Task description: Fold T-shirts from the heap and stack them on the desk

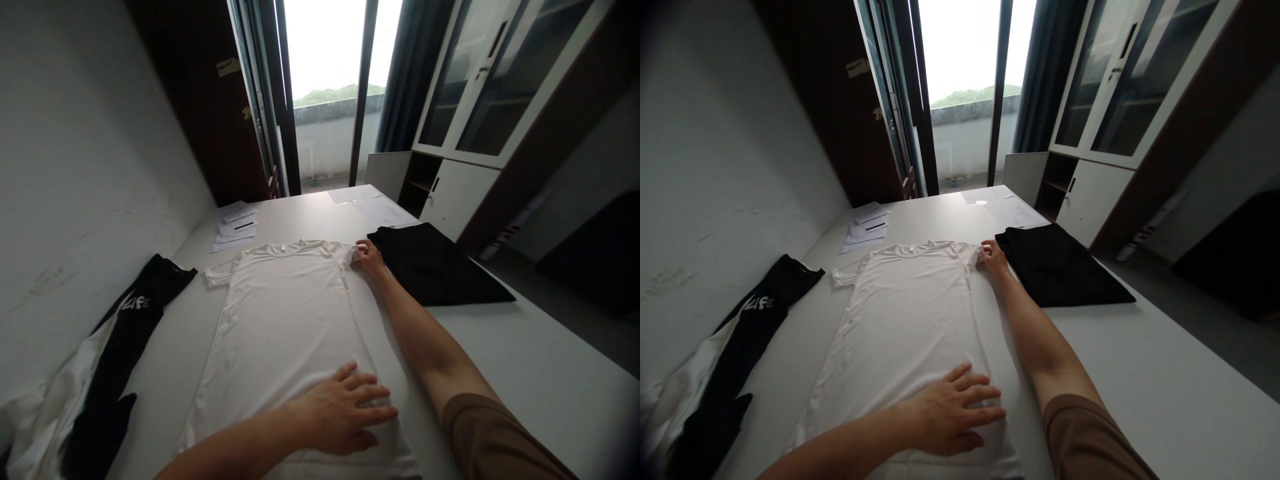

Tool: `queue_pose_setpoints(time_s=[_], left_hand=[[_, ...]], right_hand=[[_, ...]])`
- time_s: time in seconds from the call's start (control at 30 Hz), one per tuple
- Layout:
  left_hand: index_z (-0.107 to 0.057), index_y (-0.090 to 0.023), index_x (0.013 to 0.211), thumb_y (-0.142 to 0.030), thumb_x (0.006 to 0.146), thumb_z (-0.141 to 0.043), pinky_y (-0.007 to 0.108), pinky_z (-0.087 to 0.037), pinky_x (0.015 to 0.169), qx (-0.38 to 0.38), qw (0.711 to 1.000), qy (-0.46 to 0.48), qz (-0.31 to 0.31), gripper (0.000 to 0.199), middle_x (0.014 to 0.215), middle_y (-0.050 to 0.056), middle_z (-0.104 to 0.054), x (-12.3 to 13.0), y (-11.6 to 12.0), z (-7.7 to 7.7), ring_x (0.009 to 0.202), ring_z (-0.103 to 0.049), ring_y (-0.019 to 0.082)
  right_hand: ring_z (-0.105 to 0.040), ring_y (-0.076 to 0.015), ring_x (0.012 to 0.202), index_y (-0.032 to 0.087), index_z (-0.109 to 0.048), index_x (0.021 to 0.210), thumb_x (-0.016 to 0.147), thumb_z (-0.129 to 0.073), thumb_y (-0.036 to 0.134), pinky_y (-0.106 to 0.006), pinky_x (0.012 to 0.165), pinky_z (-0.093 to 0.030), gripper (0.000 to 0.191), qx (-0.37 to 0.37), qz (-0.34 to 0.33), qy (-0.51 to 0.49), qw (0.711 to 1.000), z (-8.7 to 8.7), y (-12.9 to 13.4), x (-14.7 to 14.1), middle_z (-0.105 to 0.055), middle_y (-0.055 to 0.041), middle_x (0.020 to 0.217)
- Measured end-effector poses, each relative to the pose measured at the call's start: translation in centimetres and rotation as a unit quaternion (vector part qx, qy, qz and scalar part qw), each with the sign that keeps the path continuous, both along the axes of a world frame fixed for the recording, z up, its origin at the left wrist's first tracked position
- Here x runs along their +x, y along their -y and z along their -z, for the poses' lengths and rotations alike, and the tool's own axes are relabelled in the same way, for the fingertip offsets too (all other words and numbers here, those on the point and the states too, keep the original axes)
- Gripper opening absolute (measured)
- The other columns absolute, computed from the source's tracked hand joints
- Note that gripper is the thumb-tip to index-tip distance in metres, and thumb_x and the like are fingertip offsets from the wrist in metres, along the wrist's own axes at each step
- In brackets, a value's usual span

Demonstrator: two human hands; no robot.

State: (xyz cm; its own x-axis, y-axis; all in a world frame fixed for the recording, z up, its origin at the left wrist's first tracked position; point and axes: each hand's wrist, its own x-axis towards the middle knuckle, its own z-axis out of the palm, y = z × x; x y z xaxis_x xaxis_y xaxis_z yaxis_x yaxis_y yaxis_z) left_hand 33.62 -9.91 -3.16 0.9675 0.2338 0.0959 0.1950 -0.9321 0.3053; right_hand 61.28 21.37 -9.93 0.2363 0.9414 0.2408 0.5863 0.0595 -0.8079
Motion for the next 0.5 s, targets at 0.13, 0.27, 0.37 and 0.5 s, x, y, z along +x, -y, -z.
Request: queue_pose_setpoints(time_s=[0.13,0.27,0.37,0.5], left_hand=[[-0.054,-0.033,0.144,-0.041,0.106,-0.047,0.041,-0.042,0.106,0.008,0.999,-0.008,-0.032,0.040,0.128,0.005,-0.062,0.9,-0.2,1.1,0.115,-0.056,0.024],[-0.067,-0.031,0.121,-0.034,0.100,-0.057,0.039,-0.042,0.105,0.002,0.999,-0.005,-0.036,0.023,0.129,0.004,-0.059,0.6,-0.7,1.9,0.117,-0.053,0.023],[-0.068,-0.025,0.110,-0.028,0.093,-0.064,0.039,-0.040,0.109,-0.007,0.999,0.026,-0.027,0.017,0.142,0.005,-0.055,0.1,-1.0,2.0,0.129,-0.049,0.024],[-0.064,-0.021,0.099,-0.020,0.085,-0.066,0.039,-0.038,0.114,-0.021,0.997,0.074,-0.013,0.014,0.144,0.006,-0.057,0.0,-1.2,2.2,0.136,-0.047,0.025]], right_hand=[[-0.071,-0.0206,0.091,0.022,-0.061,0.141,0.092,-0.055,0.035,-0.031,0.081,-0.057,0.050,-0.005,-0.042,0.028,0.999,0.0,-0.2,-0.3,-0.073,-0.0102,0.122],[-0.071,-0.0213,0.088,0.022,-0.068,0.136,0.096,-0.053,0.034,-0.031,0.084,-0.055,0.044,-0.028,-0.038,0.096,0.994,-0.2,-0.3,-0.5,-0.076,-0.0076,0.103],[-0.072,-0.0228,0.091,0.019,-0.069,0.136,0.096,-0.055,0.032,-0.031,0.088,-0.054,0.044,-0.026,-0.042,0.106,0.993,-0.2,-0.3,-0.7,-0.077,-0.0095,0.105],[-0.066,-0.0264,0.118,0.021,-0.069,0.136,0.095,-0.061,0.032,-0.035,0.105,-0.047,0.043,0.002,-0.058,0.160,0.985,0.1,-0.3,-1.0,-0.070,-0.0112,0.130]])
